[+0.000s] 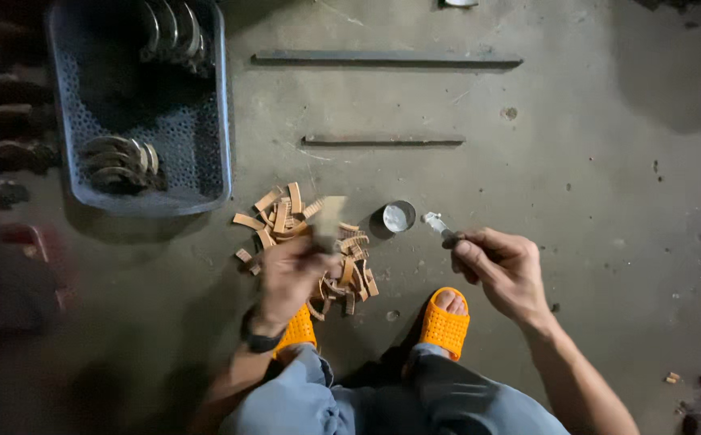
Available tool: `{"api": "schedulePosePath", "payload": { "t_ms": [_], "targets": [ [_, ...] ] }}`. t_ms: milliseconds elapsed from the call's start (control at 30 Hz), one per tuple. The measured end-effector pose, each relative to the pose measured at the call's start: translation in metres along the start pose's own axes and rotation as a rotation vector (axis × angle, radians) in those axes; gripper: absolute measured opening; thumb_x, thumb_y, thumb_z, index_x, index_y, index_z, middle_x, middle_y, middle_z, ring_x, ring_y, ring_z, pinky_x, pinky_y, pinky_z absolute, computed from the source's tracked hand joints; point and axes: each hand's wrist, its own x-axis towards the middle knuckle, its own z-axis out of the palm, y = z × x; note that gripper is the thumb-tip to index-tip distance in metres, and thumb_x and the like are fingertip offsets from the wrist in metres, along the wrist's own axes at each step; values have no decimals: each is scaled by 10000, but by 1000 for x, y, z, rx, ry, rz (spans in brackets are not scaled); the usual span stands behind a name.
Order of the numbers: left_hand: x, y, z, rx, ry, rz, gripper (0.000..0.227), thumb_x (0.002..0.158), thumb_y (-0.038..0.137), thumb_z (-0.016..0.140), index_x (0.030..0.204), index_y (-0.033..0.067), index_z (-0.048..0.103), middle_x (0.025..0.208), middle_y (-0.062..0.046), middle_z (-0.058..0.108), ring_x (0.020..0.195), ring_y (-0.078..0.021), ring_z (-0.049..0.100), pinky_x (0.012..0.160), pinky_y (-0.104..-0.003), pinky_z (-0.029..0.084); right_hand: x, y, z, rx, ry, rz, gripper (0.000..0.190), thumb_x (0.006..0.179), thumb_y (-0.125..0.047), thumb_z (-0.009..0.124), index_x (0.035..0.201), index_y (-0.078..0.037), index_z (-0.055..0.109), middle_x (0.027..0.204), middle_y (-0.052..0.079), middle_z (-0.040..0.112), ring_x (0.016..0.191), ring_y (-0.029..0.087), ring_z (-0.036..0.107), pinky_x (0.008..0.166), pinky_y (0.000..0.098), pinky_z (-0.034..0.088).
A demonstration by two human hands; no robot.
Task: The person sits on the floor and repeatedly picks up small, curved wooden pieces from a pile. They use a small brush to apply white paint to the pieces and then place them on a metal rod to dry.
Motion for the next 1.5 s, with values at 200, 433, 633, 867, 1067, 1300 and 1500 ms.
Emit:
{"api": "schedulePosePath", "payload": {
  "t_ms": [200, 433, 633, 867, 1067, 1300, 1500],
  "targets": [
    [-8, -19, 27, 59, -173, 249, 199, 752, -13, 784, 932, -28, 700, 996, -190, 650, 968, -245, 634, 858, -382, 563, 0, -55, -9, -162, -126, -19, 165, 847, -104, 652, 703, -67, 725, 425, 22, 582, 367, 106, 408, 342, 250, 391],
    [-12, -5, 31, 273, -202, 383, 181, 768, 63, 794, 820, -36, 651, 867, -154, 595, 812, -272, 651, 698, -350, 537, 1, -57, 4, -183, -237, 21, 144, 833, -139, 689, 740, -47, 747, 409, 67, 581, 382, 81, 473, 349, 229, 413],
    [-14, 8, 36, 208, -220, 374, 128, 776, 28, 774, 861, -23, 693, 874, -150, 619, 818, -230, 631, 703, -341, 533, 3, -50, 9, -136, -276, 72, 146, 843, -121, 675, 742, -28, 725, 419, 81, 597, 389, 120, 655, 406, 242, 547],
    [-12, 10, 33, 220, -202, 383, 154, 791, 59, 774, 800, -36, 653, 819, -148, 594, 735, -239, 616, 650, -331, 519, -8, -52, 4, -364, -175, -77, 121, 849, -173, 687, 772, -92, 735, 439, 45, 574, 353, 116, 489, 351, 224, 405],
    [-13, 5, 35, 244, -218, 389, 162, 792, 67, 773, 813, -40, 653, 822, -158, 603, 735, -257, 624, 639, -345, 521, -14, -56, 9, -527, -188, -382, 55, 840, -122, 693, 811, -84, 721, 505, 30, 592, 343, 118, 536, 304, 201, 414],
    [-15, -5, 28, 298, -245, 421, 156, 800, 71, 770, 827, -23, 649, 843, -151, 601, 749, -259, 624, 638, -360, 520, -6, -60, 15, -549, -185, -462, 99, 870, -139, 683, 791, -81, 692, 511, 20, 580, 343, 131, 517, 293, 209, 406],
    [-15, -1, 29, 283, -243, 407, 122, 814, 62, 749, 850, -18, 663, 844, -149, 599, 749, -246, 609, 645, -363, 518, -6, -58, 18, -516, -200, -445, 76, 858, -80, 658, 808, -28, 685, 511, 61, 557, 345, 115, 527, 289, 181, 371]
  ]
}}
